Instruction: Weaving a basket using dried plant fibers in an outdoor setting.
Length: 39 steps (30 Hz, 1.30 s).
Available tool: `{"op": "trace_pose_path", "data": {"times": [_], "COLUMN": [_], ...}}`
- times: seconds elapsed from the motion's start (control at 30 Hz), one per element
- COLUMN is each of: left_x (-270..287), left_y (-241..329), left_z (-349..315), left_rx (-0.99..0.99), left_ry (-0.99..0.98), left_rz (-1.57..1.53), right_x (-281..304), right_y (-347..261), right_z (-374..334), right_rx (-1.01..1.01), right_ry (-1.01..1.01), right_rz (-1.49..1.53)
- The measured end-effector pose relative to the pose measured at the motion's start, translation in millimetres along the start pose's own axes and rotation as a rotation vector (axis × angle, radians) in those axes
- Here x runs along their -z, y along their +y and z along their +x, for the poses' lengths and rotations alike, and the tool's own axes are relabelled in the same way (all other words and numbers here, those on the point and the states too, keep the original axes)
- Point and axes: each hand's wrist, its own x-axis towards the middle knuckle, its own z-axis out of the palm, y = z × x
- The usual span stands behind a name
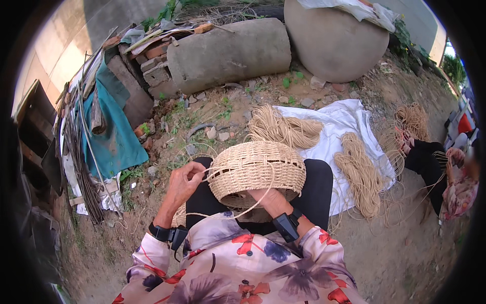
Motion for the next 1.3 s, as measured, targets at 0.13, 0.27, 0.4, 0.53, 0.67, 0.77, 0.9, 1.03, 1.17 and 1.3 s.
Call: {"op": "trace_pose_path", "data": {"times": [0.13, 0.27, 0.4, 0.53, 0.67, 0.77, 0.9, 1.03, 1.17, 1.3], "left_x": [-13.6, -21.8, -23.2, -18.6, -9.5, -5.6, -8.3, -14.4, -8.6, 23.5], "left_y": [20.1, 41.1, 48.4, 46.5, 44.5, 47.3, 50.8, 39.2, 5.8, -31.5], "left_z": [12.6, 24.2, 26.3, 30.9, 46.4, 62.4, 67.9, 55.1, 25.2, -10.8], "left_rx": [-0.271, -0.393, -0.467, -0.512, -0.39, -0.366, -0.563, -0.573, -0.495, -0.152], "left_ry": [-0.043, -0.06, 0.0, -0.089, -0.314, -0.483, -0.349, -0.311, -0.126, 0.022], "left_rz": [0.028, 0.144, 0.318, 0.269, 0.111, 0.119, 0.357, 0.449, 0.37, 0.426], "right_x": [-17.0, -28.8, -28.8, -26.1, -21.0, -13.9, -8.9, -7.6, -8.3, -10.7], "right_y": [-23.0, -39.0, -41.1, -39.8, -33.1, -22.7, -7.6, -7.1, -15.3, -16.5], "right_z": [-1.3, -5.0, -7.7, -7.6, -6.3, -5.4, -7.1, -7.3, -9.5, -15.9], "right_rx": [-0.215, -0.279, -0.342, -0.346, -0.361, -0.355, -0.321, -0.322, -0.375, -0.351], "right_ry": [-0.122, -0.11, -0.033, -0.049, -0.044, -0.111, -0.171, -0.159, -0.127, 0.033], "right_rz": [0.952, 0.86, 0.719, 0.72, 0.728, 0.72, 0.711, 0.672, 0.75, 0.823]}}
